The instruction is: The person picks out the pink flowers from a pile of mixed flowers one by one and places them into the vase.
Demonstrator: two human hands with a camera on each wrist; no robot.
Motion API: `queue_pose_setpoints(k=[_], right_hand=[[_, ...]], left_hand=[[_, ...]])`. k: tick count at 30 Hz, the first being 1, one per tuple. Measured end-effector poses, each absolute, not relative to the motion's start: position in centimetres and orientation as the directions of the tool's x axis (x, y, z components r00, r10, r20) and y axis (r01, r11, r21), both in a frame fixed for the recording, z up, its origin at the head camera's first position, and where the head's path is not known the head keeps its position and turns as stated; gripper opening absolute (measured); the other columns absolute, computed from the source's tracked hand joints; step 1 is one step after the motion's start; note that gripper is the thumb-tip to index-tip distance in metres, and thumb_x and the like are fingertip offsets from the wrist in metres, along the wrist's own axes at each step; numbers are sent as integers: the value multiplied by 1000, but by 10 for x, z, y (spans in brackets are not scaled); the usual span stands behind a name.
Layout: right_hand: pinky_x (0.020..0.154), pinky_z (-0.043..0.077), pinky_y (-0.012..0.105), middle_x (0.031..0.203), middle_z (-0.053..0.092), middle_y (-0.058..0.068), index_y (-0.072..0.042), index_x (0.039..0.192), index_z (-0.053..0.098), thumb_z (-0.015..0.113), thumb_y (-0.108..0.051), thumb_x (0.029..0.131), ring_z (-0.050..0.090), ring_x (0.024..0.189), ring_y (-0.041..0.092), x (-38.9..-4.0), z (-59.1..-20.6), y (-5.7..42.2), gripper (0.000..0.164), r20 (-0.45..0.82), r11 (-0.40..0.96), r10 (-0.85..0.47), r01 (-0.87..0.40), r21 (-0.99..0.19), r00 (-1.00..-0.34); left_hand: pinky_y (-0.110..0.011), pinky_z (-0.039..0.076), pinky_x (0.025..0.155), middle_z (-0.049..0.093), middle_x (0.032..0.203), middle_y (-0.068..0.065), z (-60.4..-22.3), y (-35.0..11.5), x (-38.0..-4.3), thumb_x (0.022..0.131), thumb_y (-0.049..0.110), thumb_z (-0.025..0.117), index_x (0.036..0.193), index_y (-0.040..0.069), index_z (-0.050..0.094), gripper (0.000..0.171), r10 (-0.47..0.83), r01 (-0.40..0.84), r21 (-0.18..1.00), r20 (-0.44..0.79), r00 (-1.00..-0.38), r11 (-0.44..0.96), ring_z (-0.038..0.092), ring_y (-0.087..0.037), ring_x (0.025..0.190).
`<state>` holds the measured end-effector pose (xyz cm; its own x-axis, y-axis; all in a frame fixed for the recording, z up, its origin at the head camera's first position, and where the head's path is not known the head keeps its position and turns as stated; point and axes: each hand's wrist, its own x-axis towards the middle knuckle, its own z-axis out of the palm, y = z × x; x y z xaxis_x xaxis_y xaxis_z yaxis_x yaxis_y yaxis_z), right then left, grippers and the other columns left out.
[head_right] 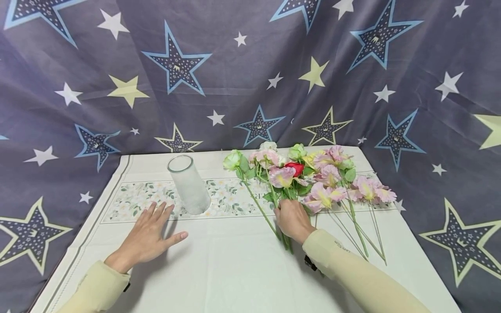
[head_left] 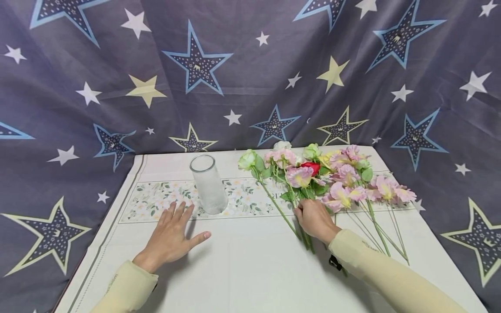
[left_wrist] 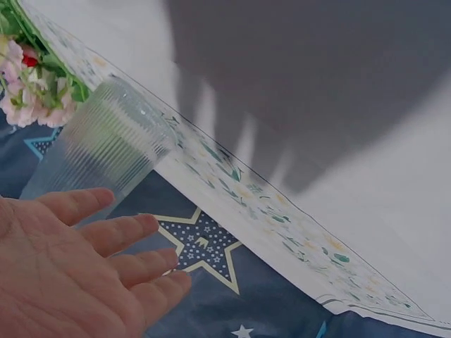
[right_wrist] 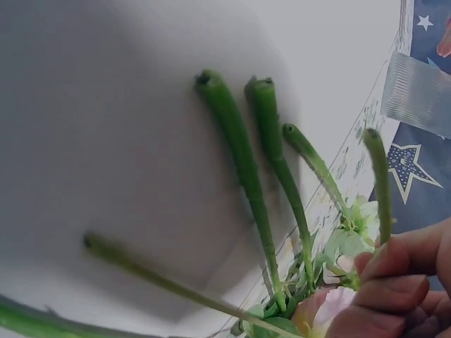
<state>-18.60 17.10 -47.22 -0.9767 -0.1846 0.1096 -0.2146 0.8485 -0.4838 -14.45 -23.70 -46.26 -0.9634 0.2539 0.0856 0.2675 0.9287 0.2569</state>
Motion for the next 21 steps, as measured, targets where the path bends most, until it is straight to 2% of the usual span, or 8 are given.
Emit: queue_pose_setpoints(k=[11,21], right_hand=[[47,38,30,60,50,0,-11,78,57,66,-12,100,46,48,13,-183,-466,168,23,161,814,-168,-229,-534,-972],[44,41,28,62,55,-1,-7,83,64,67,-11,99,47,47,11,-181,-462,165,17,226,783,-137,-245,-571,-964]], left_hand=[[-63,13,121,31,160,-30,-462,-234,-142,89,79,53,155,-2,38,106,270,276,276,63,-961,921,18,-52,150],[-60,29,117,48,147,-33,-466,-226,-141,90,76,56,149,-5,46,101,306,332,262,136,-942,906,42,-50,139]])
